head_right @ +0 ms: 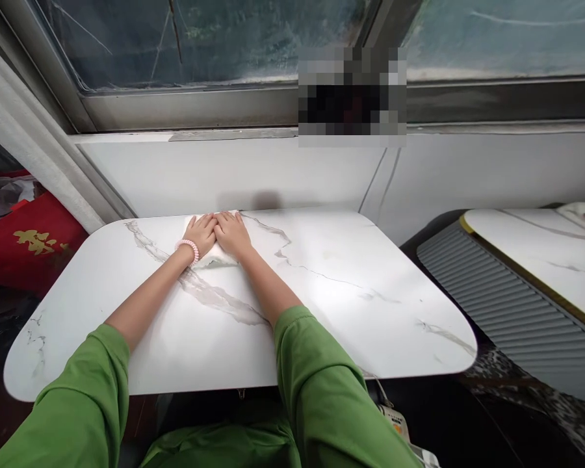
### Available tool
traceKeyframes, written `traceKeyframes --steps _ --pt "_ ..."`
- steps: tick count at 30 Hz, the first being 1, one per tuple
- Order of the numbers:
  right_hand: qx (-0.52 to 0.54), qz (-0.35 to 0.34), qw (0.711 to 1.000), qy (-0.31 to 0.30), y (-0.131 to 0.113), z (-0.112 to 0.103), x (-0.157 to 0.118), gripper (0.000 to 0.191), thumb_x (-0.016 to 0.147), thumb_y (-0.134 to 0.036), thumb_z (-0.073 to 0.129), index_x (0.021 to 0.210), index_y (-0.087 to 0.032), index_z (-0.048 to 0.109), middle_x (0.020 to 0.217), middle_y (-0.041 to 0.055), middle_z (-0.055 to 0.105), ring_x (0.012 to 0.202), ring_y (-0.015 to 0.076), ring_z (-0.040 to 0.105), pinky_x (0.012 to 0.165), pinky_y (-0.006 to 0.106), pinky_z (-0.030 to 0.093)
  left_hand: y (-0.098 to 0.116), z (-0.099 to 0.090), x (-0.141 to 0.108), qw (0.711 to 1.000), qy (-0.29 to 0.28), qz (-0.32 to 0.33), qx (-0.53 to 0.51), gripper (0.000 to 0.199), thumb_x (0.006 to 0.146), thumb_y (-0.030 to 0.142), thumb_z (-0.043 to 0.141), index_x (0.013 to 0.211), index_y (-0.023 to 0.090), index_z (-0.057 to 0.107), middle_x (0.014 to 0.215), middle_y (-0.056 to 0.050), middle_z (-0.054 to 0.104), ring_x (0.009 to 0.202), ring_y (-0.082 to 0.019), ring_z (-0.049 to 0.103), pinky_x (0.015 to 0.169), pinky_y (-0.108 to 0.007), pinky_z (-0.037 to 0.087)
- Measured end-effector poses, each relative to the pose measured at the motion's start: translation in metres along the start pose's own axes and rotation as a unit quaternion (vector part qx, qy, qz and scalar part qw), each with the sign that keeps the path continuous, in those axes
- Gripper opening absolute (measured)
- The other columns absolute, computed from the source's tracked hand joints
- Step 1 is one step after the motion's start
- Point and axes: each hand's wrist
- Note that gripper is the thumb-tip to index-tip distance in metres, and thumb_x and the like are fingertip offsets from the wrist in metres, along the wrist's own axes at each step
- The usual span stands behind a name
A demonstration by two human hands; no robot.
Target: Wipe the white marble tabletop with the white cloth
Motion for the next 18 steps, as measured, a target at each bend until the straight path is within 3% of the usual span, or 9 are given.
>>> traceKeyframes --steps 4,10,12,15,18 --pt "0.020 -0.002 1.000 -0.020 -0.020 -0.010 -0.040 0.041 0.089 -0.018 0.030 0.122 -0.013 0.054 0.136 0.0130 0.053 0.132 0.0232 0.040 0.113 0.047 0.019 0.020 -0.005 -0.049 1.000 -0.001 -0.013 0.011 0.050 0.095 0.021 0.026 0.141 0.010 0.039 0.151 -0.012 0.033 0.141 -0.023 0.026 0.117 -0.046 0.014" --pt "0.098 -0.013 0.994 -0.048 -0.070 -0.025 -0.146 0.044 0.083 -0.018 0.040 0.124 -0.016 0.054 0.140 0.0102 0.050 0.137 0.0207 0.034 0.117 0.046 0.014 0.050 -0.013 -0.173 0.998 0.031 0.052 0.022 0.050 0.095 0.027 0.028 0.139 0.008 0.041 0.150 -0.016 0.033 0.141 -0.028 0.023 0.116 -0.052 0.016" --pt "0.119 -0.014 0.991 -0.065 -0.085 -0.028 -0.171 0.046 0.081 -0.018 0.041 0.126 -0.015 0.053 0.143 0.0105 0.047 0.139 0.0204 0.031 0.118 0.046 0.011 0.055 -0.017 -0.204 0.996 0.045 0.072 0.020 0.050 0.095 0.026 0.029 0.139 0.008 0.042 0.150 -0.017 0.033 0.141 -0.029 0.023 0.115 -0.053 0.017" --pt "0.139 -0.009 0.986 -0.091 -0.100 -0.031 -0.183 0.049 0.080 -0.017 0.041 0.128 -0.015 0.051 0.145 0.0099 0.044 0.141 0.0199 0.028 0.118 0.047 0.008 0.055 -0.022 -0.225 0.996 0.048 0.077 0.017 0.049 0.094 0.025 0.029 0.139 0.009 0.041 0.149 -0.017 0.034 0.141 -0.028 0.023 0.115 -0.054 0.019" --pt "0.139 -0.013 0.983 -0.118 -0.103 -0.028 -0.169 0.048 0.081 -0.016 0.040 0.128 -0.016 0.051 0.145 0.0098 0.044 0.141 0.0207 0.026 0.118 0.048 0.008 0.045 -0.023 -0.219 0.997 0.038 0.056 0.020 0.048 0.094 0.027 0.030 0.137 0.010 0.042 0.149 -0.018 0.035 0.141 -0.028 0.025 0.114 -0.054 0.019"
Point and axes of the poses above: each hand's wrist, its own x-axis towards the middle knuckle, its own z-axis out of the palm, y = z × x
